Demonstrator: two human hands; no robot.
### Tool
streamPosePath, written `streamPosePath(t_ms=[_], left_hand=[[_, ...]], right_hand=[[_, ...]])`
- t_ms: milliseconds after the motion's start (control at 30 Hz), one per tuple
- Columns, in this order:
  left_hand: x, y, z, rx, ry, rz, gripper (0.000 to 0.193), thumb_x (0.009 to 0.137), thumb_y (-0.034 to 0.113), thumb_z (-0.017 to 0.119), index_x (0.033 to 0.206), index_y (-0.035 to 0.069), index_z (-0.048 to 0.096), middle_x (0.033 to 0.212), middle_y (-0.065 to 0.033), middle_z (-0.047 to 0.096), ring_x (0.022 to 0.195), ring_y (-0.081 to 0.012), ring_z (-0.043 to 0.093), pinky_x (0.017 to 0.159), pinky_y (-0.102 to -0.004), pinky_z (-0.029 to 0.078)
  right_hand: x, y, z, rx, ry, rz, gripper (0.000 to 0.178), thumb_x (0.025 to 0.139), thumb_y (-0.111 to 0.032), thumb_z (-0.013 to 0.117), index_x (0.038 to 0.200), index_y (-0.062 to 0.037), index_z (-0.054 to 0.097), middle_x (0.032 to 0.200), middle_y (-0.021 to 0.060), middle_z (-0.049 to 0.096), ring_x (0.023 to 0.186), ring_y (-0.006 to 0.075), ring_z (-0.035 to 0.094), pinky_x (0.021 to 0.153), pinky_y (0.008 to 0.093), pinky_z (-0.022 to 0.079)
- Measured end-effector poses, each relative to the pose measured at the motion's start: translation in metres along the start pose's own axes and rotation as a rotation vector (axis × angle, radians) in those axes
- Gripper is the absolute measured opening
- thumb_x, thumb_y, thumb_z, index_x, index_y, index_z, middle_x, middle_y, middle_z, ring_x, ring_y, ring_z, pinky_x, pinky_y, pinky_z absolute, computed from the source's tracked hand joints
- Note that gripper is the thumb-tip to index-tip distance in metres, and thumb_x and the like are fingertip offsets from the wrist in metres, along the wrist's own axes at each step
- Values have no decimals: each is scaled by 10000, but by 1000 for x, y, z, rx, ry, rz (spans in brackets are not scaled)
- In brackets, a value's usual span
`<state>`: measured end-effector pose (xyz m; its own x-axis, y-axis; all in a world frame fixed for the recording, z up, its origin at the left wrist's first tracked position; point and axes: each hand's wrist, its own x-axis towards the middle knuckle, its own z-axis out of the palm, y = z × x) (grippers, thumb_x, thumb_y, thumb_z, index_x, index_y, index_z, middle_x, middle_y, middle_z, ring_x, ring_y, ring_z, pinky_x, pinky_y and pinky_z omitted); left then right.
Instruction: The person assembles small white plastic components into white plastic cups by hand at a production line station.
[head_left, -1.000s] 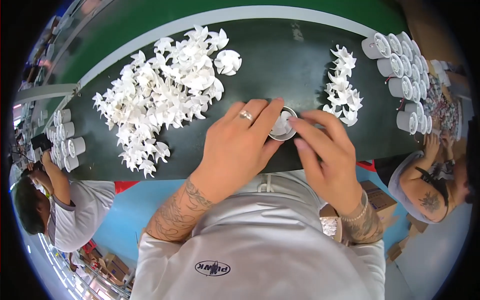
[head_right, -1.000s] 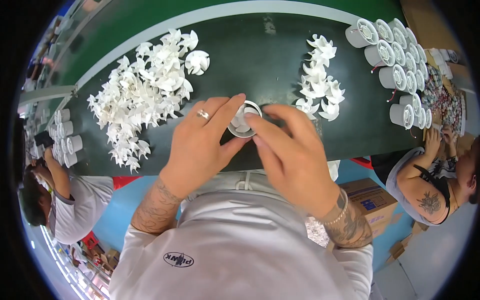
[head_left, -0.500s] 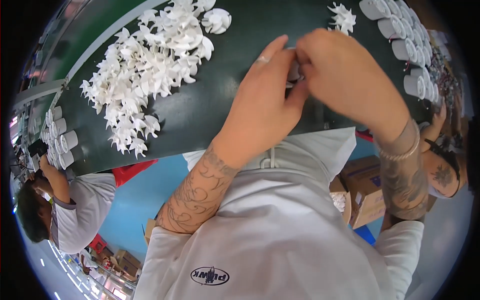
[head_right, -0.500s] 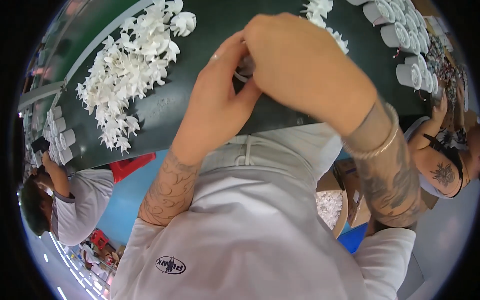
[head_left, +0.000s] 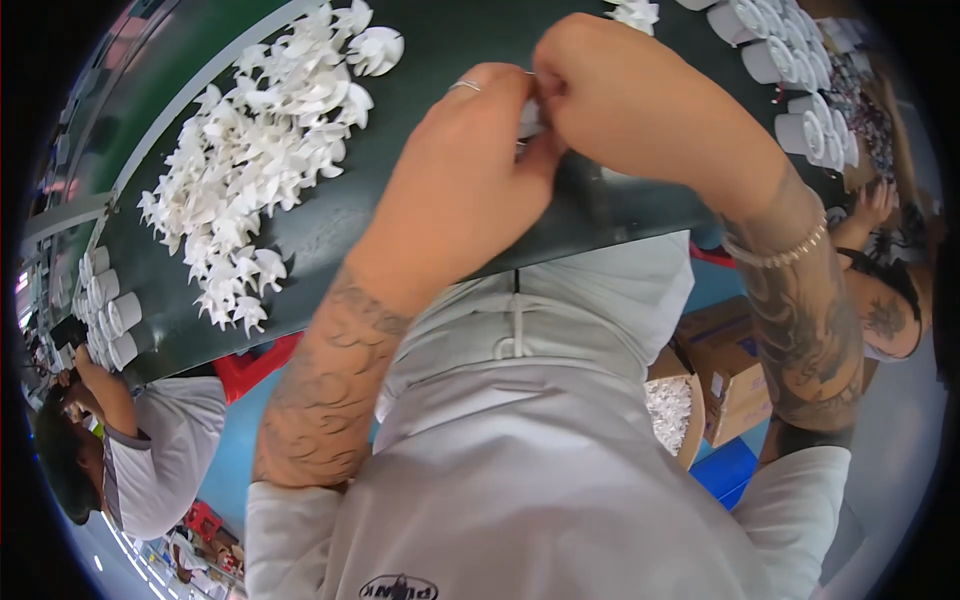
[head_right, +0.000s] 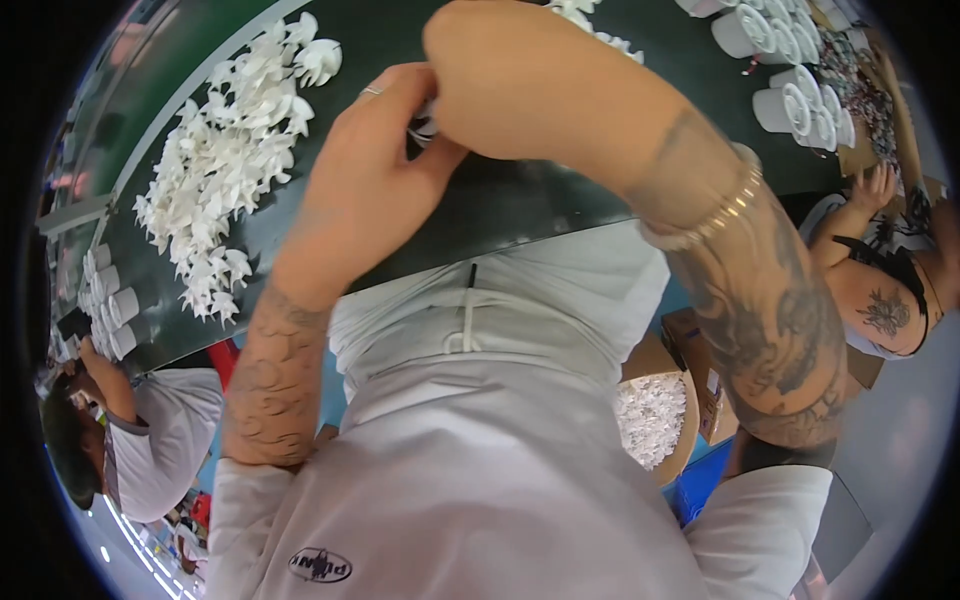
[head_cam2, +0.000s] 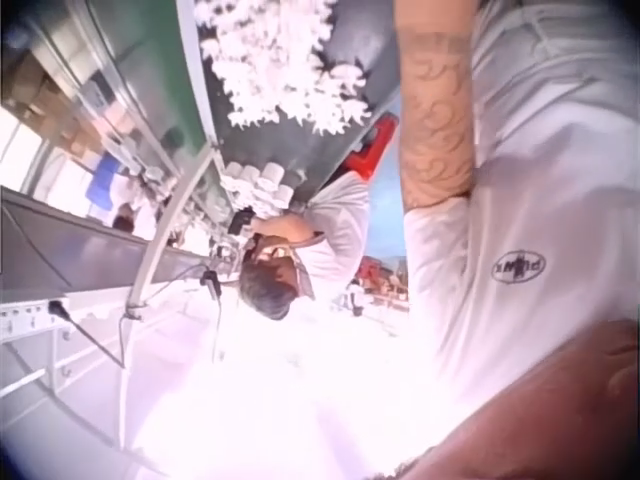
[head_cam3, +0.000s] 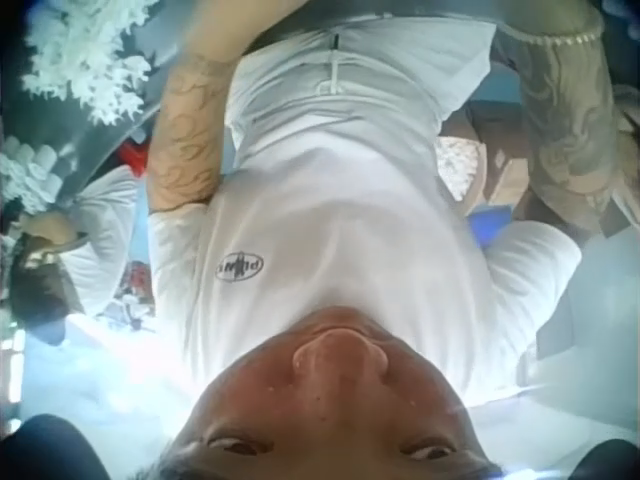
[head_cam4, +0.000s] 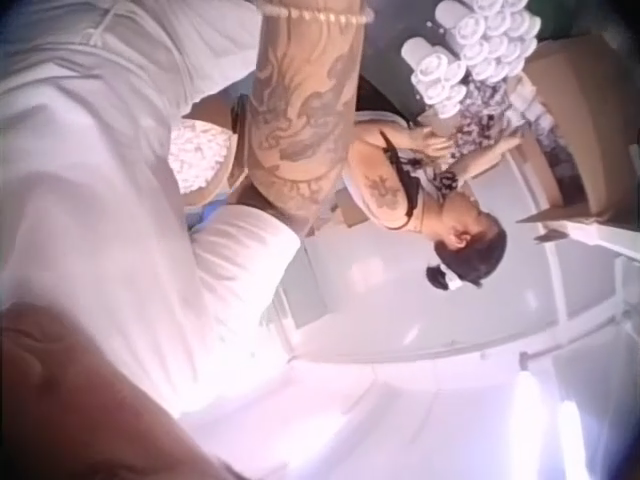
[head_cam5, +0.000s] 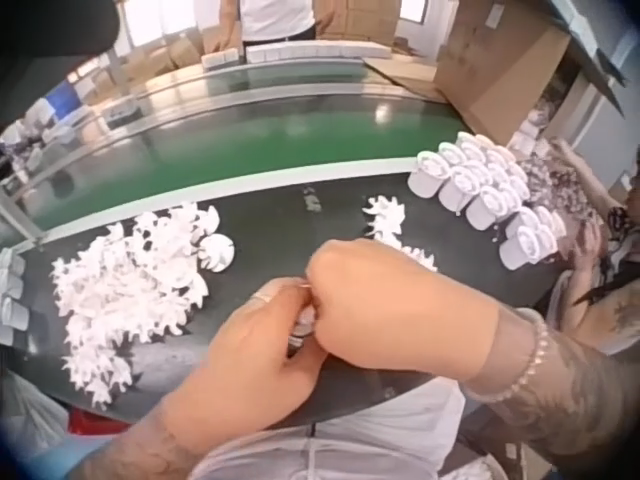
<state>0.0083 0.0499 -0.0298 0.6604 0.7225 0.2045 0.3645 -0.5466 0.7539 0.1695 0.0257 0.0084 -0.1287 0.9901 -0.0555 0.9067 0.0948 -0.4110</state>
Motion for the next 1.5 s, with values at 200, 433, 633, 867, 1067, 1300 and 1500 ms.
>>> streamPosePath(t_ms=[200, 433, 633, 867, 1067, 1300, 1500], left_hand=[[4, 0, -10, -111, -84, -35, 223, 807, 73, 651, 986, -51, 605, 1008, -228, 620, 964, -405, 592, 823, -424, 481], [9, -10, -6, -57, -21, 56, 290, 787, 103, 682, 1035, -24, 601, 993, -208, 636, 968, -410, 590, 832, -425, 483], [18, 8, -20, -258, -30, -51, 539, 844, 400, 642, 1208, 4, 603, 1100, -251, 641, 1010, -390, 619, 885, -446, 466], [6, -10, -10, 372, -60, 216, 539, 725, 209, 769, 1198, 90, 540, 1003, -110, 601, 854, -307, 623, 668, -397, 538], [0, -19, -15, -273, 133, -46, 424, 803, 109, 712, 1169, 53, 508, 946, -108, 586, 738, -231, 636, 626, -329, 526], [-11, 20, -40, -401, 223, 240, 544, 681, 99, 763, 1184, 13, 576, 1119, -187, 586, 955, -313, 631, 761, -344, 533], [-12, 35, -53, 8, 157, 348, 555, 646, 106, 787, 1169, 60, 607, 1088, -145, 612, 872, -292, 643, 667, -336, 536]], right_hand=[[8, -21, -19, 51, -145, 63, 189, 697, -109, 664, 719, 79, 671, 753, 298, 623, 763, 432, 647, 687, 454, 522], [2, -17, -15, 39, -42, 32, 163, 704, -65, 616, 712, 95, 645, 748, 297, 616, 766, 428, 641, 685, 450, 516], [-9, -26, -26, -39, 127, -131, 126, 700, -33, 584, 682, 85, 625, 738, 279, 615, 746, 422, 630, 661, 442, 509], [-21, 61, -39, 85, 203, 227, 146, 846, -117, 629, 883, 23, 644, 689, 94, 633, 603, 187, 572, 590, 306, 452], [-34, 24, -5, 361, 681, 281, 220, 927, -113, 616, 1109, 7, 640, 790, -9, 537, 694, 72, 486, 603, 206, 384], [-47, -45, 28, 2377, 169, 318, 644, 1004, -542, 310, 1431, -65, 383, 1335, 117, 519, 1210, 252, 510, 1002, 452, 422], [-45, -40, 46, 2784, -61, 303, 610, 1008, -532, 290, 1390, -75, 427, 1309, 161, 550, 1235, 322, 503, 1070, 472, 369]])
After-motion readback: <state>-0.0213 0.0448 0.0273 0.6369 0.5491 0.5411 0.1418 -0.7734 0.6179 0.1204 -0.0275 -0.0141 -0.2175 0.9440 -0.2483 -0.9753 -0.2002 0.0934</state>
